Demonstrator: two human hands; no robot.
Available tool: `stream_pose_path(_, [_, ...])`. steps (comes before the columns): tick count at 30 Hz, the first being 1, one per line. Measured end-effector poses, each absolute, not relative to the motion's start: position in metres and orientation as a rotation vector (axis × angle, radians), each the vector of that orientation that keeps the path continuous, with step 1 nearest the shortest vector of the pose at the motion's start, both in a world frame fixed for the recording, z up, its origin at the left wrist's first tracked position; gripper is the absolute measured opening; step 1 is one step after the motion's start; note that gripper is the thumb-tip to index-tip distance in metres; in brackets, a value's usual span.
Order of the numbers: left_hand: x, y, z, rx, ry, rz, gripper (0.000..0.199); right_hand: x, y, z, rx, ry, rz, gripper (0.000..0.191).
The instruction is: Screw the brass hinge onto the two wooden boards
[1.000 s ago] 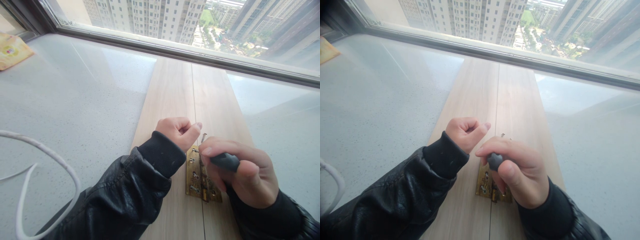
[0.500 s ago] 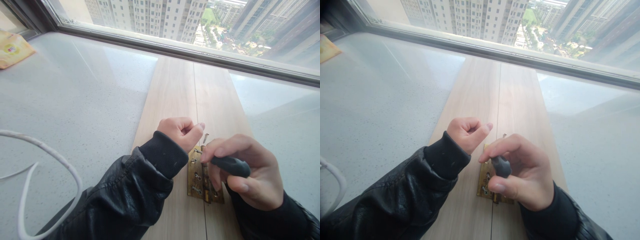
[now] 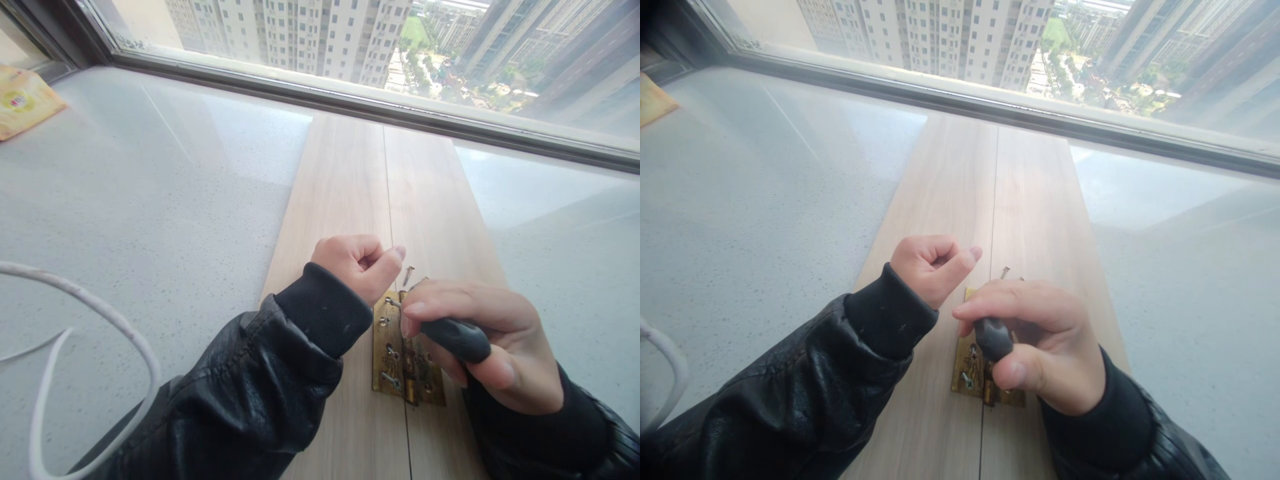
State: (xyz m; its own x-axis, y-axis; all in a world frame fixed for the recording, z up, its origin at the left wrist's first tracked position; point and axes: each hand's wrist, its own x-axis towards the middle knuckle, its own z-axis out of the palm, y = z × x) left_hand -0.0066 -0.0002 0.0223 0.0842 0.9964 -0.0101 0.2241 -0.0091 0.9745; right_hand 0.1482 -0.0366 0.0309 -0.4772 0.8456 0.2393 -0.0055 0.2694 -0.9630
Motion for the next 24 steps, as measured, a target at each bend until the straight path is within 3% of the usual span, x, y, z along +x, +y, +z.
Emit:
stream_pose_path(15, [-0.007, 0.0, 0.022, 1.408, 1.303, 1.01, 0.042, 0.141, -0.044, 0.03, -0.731, -1.414, 1.657, 0.03])
stream_pose_path(24, [-0.007, 0.001, 0.022, 1.396, 1.289, 1.01, 0.042, 0.153, -0.032, 0.035, -0.813, -1.657, 1.264, 0.027])
